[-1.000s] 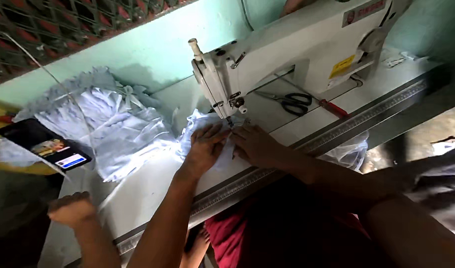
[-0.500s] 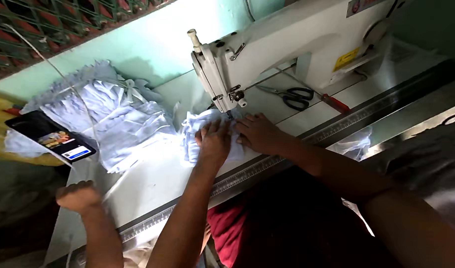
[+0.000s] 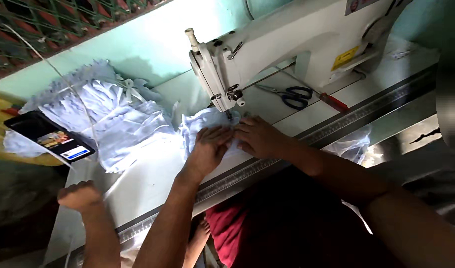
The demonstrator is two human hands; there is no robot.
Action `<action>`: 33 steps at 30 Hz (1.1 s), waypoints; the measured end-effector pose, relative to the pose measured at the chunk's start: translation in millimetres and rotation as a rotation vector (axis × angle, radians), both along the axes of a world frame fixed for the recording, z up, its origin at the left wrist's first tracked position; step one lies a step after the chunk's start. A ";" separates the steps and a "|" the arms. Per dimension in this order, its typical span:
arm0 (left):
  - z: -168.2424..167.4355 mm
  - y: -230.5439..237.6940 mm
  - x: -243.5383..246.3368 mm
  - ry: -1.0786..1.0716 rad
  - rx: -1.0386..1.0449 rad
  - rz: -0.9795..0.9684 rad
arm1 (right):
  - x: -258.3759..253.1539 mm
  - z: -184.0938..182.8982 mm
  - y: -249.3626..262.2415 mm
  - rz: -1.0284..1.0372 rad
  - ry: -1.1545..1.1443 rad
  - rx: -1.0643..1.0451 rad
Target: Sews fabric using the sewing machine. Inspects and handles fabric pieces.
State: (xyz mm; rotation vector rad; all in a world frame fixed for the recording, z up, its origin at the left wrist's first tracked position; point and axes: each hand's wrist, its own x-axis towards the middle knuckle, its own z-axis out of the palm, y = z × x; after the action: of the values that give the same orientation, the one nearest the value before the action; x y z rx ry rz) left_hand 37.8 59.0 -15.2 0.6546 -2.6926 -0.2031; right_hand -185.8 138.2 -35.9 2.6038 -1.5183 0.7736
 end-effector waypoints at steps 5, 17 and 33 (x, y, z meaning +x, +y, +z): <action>-21.8 -7.2 2.1 0.030 -0.044 -0.004 | 1.9 2.9 -4.1 -0.040 0.008 0.069; -16.6 3.5 -19.8 0.041 -0.118 0.079 | -1.1 8.9 -1.7 -0.076 -0.087 0.114; -11.8 12.6 -27.2 0.039 -0.087 0.170 | 2.2 20.6 0.7 -0.107 -0.069 0.299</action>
State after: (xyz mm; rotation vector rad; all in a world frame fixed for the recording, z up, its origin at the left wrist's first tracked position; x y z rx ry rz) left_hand 10.5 71.6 -26.9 0.8391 -2.5761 -0.0536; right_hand -183.7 138.9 -15.3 2.6907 -1.9104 0.6796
